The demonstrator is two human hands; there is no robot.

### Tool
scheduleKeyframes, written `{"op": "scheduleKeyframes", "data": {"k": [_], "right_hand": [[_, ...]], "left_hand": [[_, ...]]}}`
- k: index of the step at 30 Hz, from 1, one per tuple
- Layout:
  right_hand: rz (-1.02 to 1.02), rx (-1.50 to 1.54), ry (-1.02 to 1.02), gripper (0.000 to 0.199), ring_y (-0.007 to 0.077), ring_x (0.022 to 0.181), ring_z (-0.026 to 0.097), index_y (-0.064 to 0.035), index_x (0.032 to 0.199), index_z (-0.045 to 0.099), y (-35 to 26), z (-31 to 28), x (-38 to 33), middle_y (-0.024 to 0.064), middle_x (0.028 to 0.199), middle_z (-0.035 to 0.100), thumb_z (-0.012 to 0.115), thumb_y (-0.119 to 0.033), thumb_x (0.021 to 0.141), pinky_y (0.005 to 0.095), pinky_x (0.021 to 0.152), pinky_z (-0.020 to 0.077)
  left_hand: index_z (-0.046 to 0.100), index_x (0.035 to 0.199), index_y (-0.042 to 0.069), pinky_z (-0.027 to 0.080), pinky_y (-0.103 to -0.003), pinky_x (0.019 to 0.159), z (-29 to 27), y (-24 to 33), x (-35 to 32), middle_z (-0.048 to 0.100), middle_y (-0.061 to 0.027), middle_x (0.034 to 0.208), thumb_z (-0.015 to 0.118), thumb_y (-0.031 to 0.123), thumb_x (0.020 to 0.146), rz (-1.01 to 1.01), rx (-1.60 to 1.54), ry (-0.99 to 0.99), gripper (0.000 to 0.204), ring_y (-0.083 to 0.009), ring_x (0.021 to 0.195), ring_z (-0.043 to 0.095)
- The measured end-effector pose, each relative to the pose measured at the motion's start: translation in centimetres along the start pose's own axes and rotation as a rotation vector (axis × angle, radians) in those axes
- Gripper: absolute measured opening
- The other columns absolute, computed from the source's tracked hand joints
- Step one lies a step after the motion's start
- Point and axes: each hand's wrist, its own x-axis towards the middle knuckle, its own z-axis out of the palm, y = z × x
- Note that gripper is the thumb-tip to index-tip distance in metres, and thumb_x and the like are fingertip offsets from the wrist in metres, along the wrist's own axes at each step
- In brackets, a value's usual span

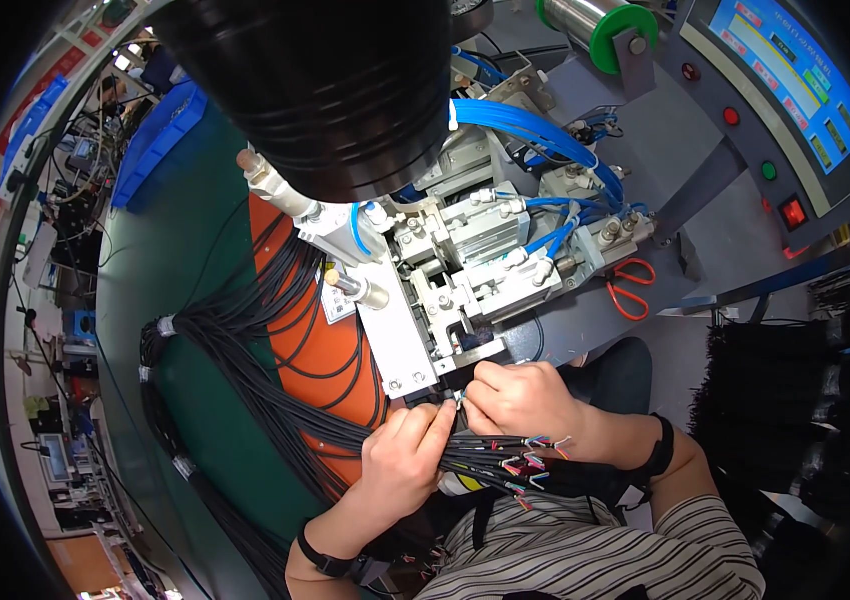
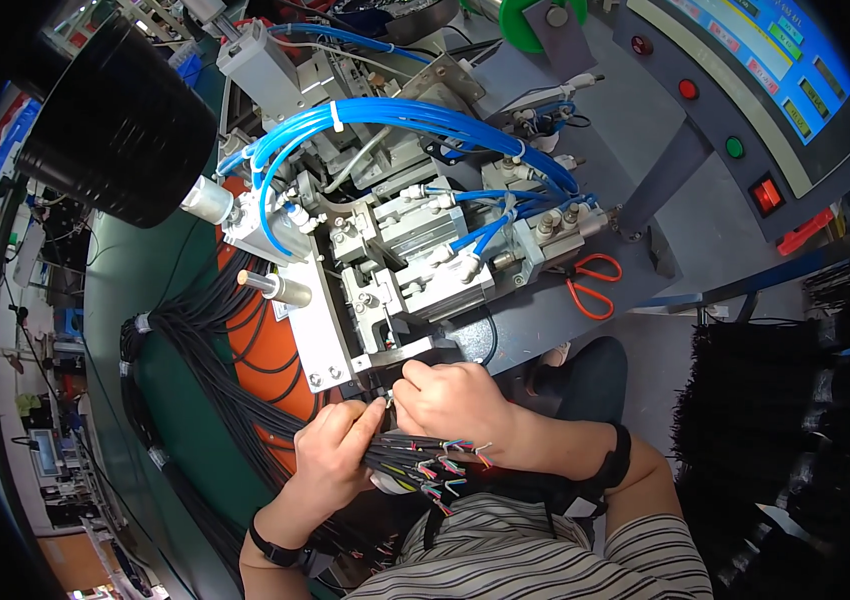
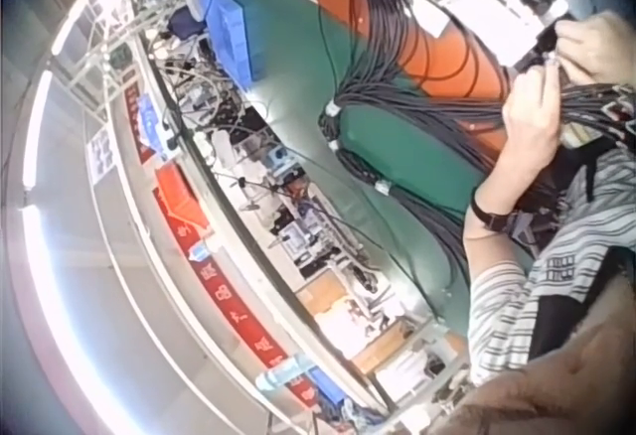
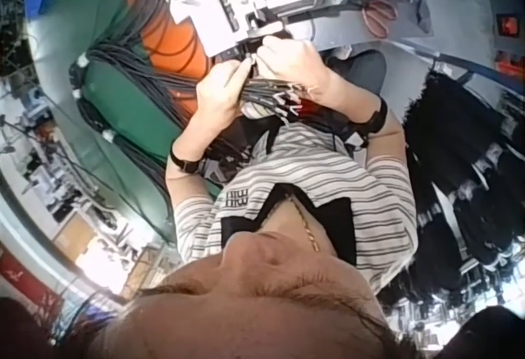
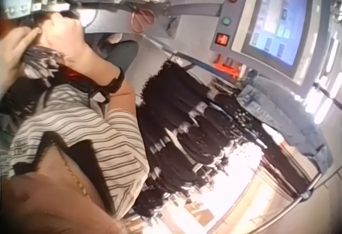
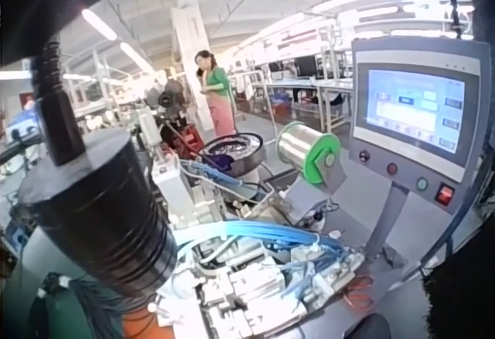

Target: The person picks up a wire from a bundle, inserts the end into a crimping machine, and then pulls the wire away to place it back into the bundle.

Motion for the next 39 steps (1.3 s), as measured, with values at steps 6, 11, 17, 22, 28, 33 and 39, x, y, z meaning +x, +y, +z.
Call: {"op": "scheduleKeyframes", "data": {"k": [6,11,17,22,28,33,39], "right_hand": [[0.025,0.040,0.033,0.015,0.0204,0.051,0.059,-0.0084,0.070,0.054,0.7,1.1,-0.5,0.0059,0.071,0.048,0.066,-0.014,0.078,0.0338,0.042,0.0464],[0.044,0.020,0.029,0.011,0.0207,0.051,0.059,-0.0056,0.075,0.058,0.6,1.1,-0.6,0.0050,0.071,0.052,0.068,-0.011,0.077,0.0333,0.045,0.0478],[0.049,-0.108,-0.186,0.010,0.0211,0.055,0.063,-0.0040,0.081,0.062,-0.2,-0.6,0.3,0.0049,0.078,0.058,0.069,-0.010,0.079,0.0330,0.046,0.0489],[0.078,0.001,0.036,0.010,0.0207,0.056,0.063,-0.0039,0.083,0.063,0.0,0.4,-0.4,0.0052,0.082,0.060,0.070,-0.009,0.078,0.0319,0.046,0.0492],[0.088,0.088,0.028,0.010,0.0230,0.055,0.063,-0.0030,0.081,0.064,0.7,0.8,-0.2,0.0066,0.073,0.060,0.069,-0.011,0.079,0.0336,0.048,0.0496],[0.345,0.481,-0.032,0.012,0.0248,0.056,0.063,-0.0028,0.081,0.064,1.2,0.7,-0.5,0.0072,0.066,0.061,0.068,-0.014,0.082,0.0358,0.052,0.0501],[0.378,0.442,-0.047,0.012,0.0212,0.055,0.061,-0.0014,0.083,0.065,1.5,0.7,-0.9,0.0080,0.067,0.063,0.070,-0.012,0.084,0.0319,0.054,0.0491]], "left_hand": [[0.062,0.118,-0.004,0.049,-0.030,0.063,0.0,0.0,0.1,0.057,-0.0083,0.092,0.064,0.006,0.064,0.002,0.029,-0.066,0.055,-0.0216,0.076,0.057],[0.062,0.118,-0.006,0.049,-0.030,0.062,-0.6,-0.7,0.4,0.056,-0.0080,0.090,0.063,0.007,0.066,0.121,0.032,-0.104,0.054,-0.0208,0.074,0.055],[0.061,0.120,-0.006,0.049,-0.029,0.061,-1.1,-0.8,1.2,0.055,-0.0066,0.089,0.063,0.010,0.070,0.174,0.116,-0.215,0.053,-0.0190,0.074,0.054],[0.060,0.120,-0.006,0.050,-0.030,0.063,-1.3,-0.8,1.4,0.055,-0.0065,0.091,0.062,0.010,0.071,0.182,0.155,-0.276,0.052,-0.0194,0.076,0.054],[0.063,0.117,-0.002,0.050,-0.032,0.068,-1.0,-1.0,1.4,0.056,-0.0074,0.094,0.063,0.010,0.071,0.122,0.146,-0.204,0.048,-0.0222,0.080,0.056],[0.066,0.112,0.002,0.047,-0.036,0.068,-1.4,-2.1,-1.2,0.058,-0.0083,0.098,0.065,0.005,0.066,0.019,0.120,-0.046,0.047,-0.0260,0.083,0.058],[0.067,0.108,0.002,0.045,-0.038,0.066,-0.9,-2.3,-2.2,0.059,-0.0084,0.093,0.066,0.001,0.060,-0.048,0.199,0.057,0.048,-0.0271,0.081,0.058]]}}
